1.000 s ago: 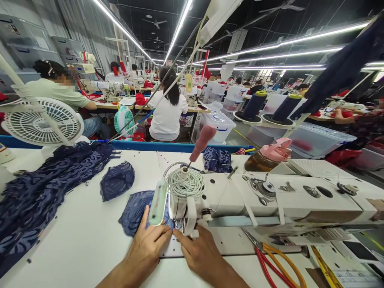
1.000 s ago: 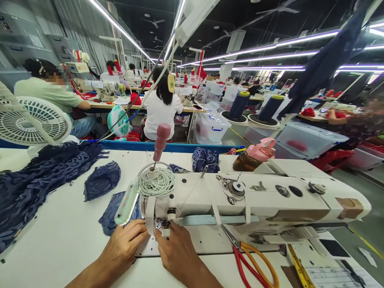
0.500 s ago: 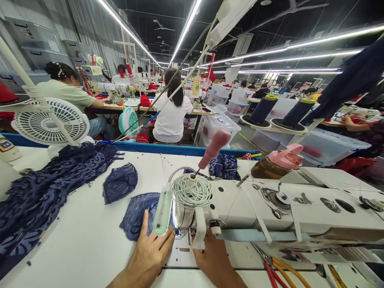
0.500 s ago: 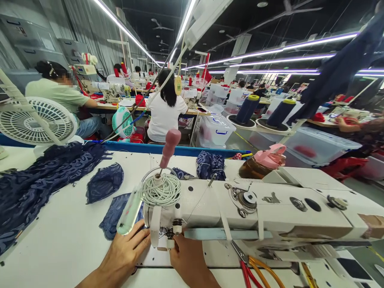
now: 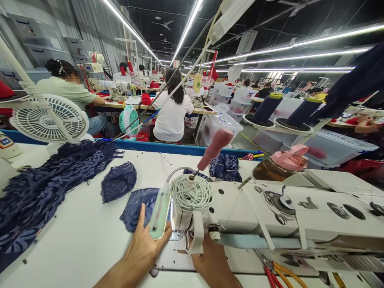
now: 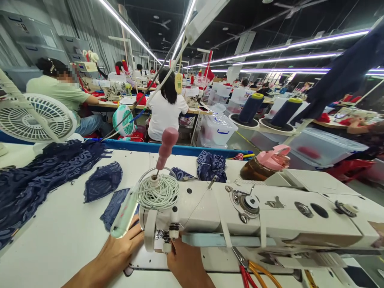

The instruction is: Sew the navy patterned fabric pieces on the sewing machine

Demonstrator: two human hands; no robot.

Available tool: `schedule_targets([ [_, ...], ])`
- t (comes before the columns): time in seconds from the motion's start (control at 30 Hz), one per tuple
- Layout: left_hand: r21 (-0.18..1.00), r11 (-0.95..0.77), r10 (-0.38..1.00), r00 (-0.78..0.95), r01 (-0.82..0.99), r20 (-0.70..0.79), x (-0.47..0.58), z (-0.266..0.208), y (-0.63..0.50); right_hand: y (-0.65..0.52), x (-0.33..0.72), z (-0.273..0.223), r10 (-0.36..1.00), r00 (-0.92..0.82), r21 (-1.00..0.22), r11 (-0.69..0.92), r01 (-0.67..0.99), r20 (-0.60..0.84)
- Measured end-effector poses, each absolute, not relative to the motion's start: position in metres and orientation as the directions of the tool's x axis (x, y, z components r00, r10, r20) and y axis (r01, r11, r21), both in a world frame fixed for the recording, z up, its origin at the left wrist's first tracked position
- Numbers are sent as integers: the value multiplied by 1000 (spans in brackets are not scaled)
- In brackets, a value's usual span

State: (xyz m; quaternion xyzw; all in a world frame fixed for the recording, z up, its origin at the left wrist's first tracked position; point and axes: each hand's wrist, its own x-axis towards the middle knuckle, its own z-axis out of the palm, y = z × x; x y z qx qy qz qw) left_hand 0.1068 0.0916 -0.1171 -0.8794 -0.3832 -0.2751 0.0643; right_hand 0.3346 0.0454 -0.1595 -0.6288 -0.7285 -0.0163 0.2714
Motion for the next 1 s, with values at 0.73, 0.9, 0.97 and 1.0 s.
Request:
schedule_targets([
  [0.73,204,-755,646,654,623,393,96,-88,97,49,336,-96,756,-245,-297,502,812,608],
  [0.9,254,-748,658,639,613,398,96,-89,98,48,334,-96,754,-232,-283,485,828,615],
  [0.97,240,-757,647,643,608,409,96,-94,99,48,333,-97,749,-220,-276,475,835,625],
  [1.0,230,-764,637,644,604,425,96,-97,100,48,333,-98,746,-217,-273,474,837,630],
])
